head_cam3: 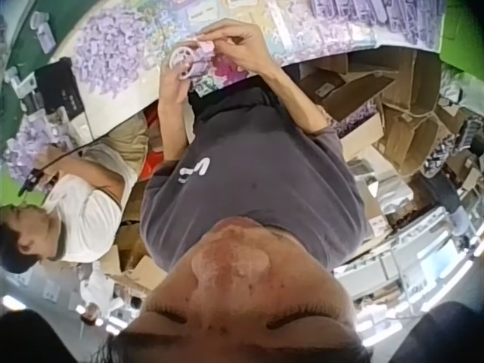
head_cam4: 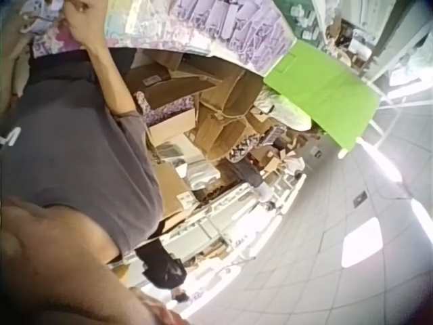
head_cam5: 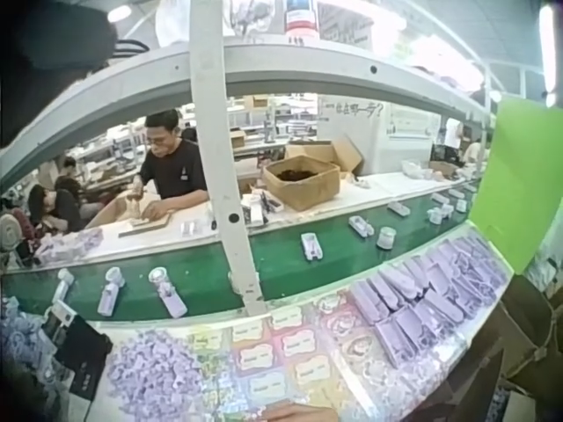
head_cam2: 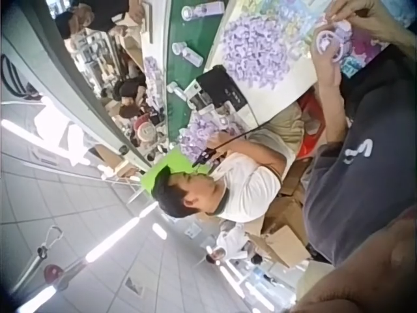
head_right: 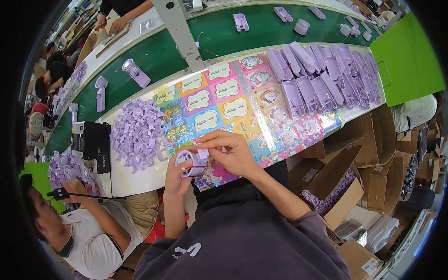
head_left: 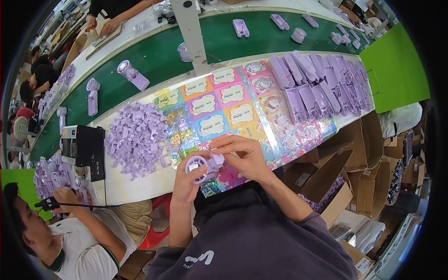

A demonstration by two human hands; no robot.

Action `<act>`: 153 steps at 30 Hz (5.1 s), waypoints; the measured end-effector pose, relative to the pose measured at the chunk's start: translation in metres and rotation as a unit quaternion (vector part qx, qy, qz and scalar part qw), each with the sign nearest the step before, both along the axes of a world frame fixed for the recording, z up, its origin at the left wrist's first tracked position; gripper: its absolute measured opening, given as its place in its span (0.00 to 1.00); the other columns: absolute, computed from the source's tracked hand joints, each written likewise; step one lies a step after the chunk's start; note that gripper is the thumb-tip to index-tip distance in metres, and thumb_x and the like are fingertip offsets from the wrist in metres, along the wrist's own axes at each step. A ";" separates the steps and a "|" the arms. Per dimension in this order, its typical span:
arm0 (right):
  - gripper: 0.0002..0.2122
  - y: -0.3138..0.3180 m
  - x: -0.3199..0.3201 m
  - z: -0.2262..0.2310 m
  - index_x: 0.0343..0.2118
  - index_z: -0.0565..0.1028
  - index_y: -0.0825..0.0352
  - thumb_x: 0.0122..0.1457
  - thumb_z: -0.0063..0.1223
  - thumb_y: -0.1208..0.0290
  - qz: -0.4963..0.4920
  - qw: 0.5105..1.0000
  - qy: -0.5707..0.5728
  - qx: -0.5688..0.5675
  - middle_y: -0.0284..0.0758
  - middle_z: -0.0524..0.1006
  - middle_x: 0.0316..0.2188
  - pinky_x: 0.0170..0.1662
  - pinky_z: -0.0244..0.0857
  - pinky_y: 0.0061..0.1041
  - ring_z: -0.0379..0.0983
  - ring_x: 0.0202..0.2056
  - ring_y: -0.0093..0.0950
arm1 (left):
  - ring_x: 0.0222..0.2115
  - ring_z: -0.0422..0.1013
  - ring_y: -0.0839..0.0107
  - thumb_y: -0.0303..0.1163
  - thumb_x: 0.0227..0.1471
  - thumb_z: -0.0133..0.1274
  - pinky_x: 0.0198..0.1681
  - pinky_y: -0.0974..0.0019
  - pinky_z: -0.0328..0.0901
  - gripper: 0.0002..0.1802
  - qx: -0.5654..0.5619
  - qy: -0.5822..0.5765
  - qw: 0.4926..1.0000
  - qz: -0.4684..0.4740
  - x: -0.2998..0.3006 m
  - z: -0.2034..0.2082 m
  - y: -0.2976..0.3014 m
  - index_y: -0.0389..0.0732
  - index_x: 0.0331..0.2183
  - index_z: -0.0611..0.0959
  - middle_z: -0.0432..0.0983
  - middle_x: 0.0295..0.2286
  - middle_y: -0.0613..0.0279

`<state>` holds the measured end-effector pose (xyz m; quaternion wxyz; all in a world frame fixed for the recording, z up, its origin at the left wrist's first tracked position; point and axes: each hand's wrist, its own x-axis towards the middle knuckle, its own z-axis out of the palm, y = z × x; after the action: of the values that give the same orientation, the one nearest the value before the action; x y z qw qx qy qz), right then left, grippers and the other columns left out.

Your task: The person assembles small purple plastic electronic devices by hand, combining internal wiring, small motors, fan blades, and circuit boards into purple plastic cases.

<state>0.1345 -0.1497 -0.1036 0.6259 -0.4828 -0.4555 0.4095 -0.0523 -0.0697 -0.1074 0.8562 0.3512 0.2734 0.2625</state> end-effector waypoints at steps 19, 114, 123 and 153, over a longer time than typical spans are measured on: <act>0.14 0.000 0.002 0.009 0.47 0.75 0.72 0.59 0.60 0.78 0.048 0.990 -0.052 -0.122 0.36 0.77 0.35 0.40 0.72 0.23 0.76 0.36 0.23 | 0.42 0.73 0.73 0.23 0.52 0.61 0.46 0.71 0.67 0.16 0.243 0.162 0.956 0.035 0.000 -0.008 0.002 0.31 0.44 0.82 0.77 0.43 0.58; 0.08 -0.022 0.083 -0.037 0.36 0.82 0.69 0.61 0.57 0.70 -0.293 0.941 -0.141 -0.089 0.35 0.79 0.22 0.25 0.64 0.22 0.73 0.20 0.20 | 0.52 0.69 0.45 0.27 0.42 0.63 0.53 0.47 0.67 0.29 0.756 0.493 0.418 -0.103 0.350 0.008 0.212 0.39 0.49 0.74 0.70 0.48 0.42; 0.20 -0.022 0.083 -0.005 0.51 0.75 0.67 0.59 0.60 0.61 -0.383 0.833 -0.394 -0.063 0.45 0.72 0.45 0.47 0.66 0.38 0.71 0.43 0.41 | 0.47 0.71 0.53 0.28 0.42 0.61 0.52 0.48 0.66 0.26 0.816 0.351 0.420 -0.189 0.307 0.006 0.230 0.43 0.47 0.77 0.73 0.43 0.54; 0.28 -0.054 0.056 0.047 0.53 0.72 0.64 0.45 0.65 0.85 -0.186 0.912 -0.359 0.068 0.46 0.65 0.53 0.54 0.67 0.37 0.68 0.54 0.47 | 0.47 0.75 0.50 0.38 0.36 0.72 0.52 0.57 0.67 0.39 0.537 0.228 0.705 -0.404 0.097 0.083 0.080 0.34 0.51 0.79 0.78 0.46 0.43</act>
<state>0.1901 -0.2037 -0.0569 0.5161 -0.6299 -0.5780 0.0524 0.0447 0.0099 -0.0245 0.4581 0.8776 0.1053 -0.0942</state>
